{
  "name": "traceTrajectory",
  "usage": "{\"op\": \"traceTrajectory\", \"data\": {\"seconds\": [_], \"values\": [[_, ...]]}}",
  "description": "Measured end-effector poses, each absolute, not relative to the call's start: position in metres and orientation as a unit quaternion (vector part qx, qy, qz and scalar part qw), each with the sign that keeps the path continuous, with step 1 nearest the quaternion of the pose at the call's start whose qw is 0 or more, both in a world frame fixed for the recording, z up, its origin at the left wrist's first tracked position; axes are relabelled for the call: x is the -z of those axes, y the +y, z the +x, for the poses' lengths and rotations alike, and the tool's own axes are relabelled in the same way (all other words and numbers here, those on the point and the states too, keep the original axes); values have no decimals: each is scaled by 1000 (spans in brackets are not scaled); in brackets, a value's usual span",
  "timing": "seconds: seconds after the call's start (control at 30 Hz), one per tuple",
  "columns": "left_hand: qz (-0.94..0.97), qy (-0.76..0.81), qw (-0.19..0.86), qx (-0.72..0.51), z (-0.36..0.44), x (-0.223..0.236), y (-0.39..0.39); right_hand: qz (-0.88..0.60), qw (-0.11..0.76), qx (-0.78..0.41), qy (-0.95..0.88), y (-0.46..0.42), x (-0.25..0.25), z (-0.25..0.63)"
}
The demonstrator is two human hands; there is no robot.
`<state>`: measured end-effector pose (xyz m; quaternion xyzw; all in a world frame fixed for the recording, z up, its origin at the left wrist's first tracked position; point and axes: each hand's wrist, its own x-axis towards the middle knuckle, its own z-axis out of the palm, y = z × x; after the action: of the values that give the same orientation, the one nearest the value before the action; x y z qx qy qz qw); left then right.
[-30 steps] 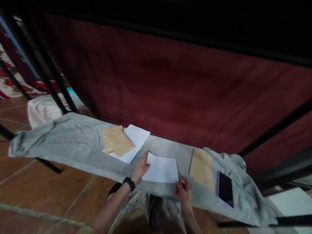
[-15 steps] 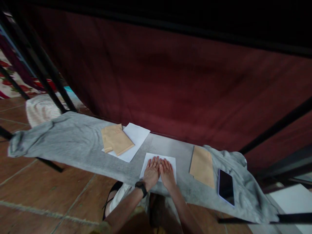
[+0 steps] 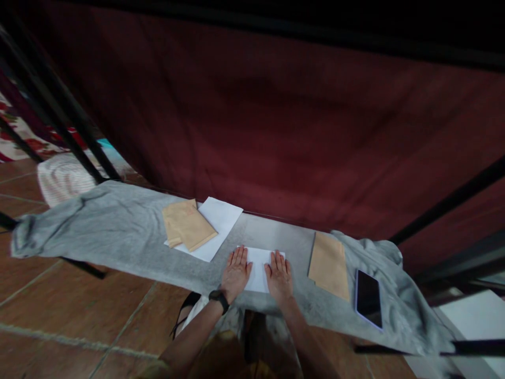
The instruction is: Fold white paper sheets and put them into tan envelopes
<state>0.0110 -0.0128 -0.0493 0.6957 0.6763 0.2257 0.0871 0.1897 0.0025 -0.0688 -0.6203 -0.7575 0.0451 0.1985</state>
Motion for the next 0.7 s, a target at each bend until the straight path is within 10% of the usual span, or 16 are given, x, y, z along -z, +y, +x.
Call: {"op": "traceTrajectory", "data": {"seconds": [0.3,0.7], "values": [[754,600,140,-229,28,46,-46,-620,174,-66,-763,1,60,190],[748,604,140,-237,19,43,-56,-698,351,-146,-607,-14,49,227]]}}
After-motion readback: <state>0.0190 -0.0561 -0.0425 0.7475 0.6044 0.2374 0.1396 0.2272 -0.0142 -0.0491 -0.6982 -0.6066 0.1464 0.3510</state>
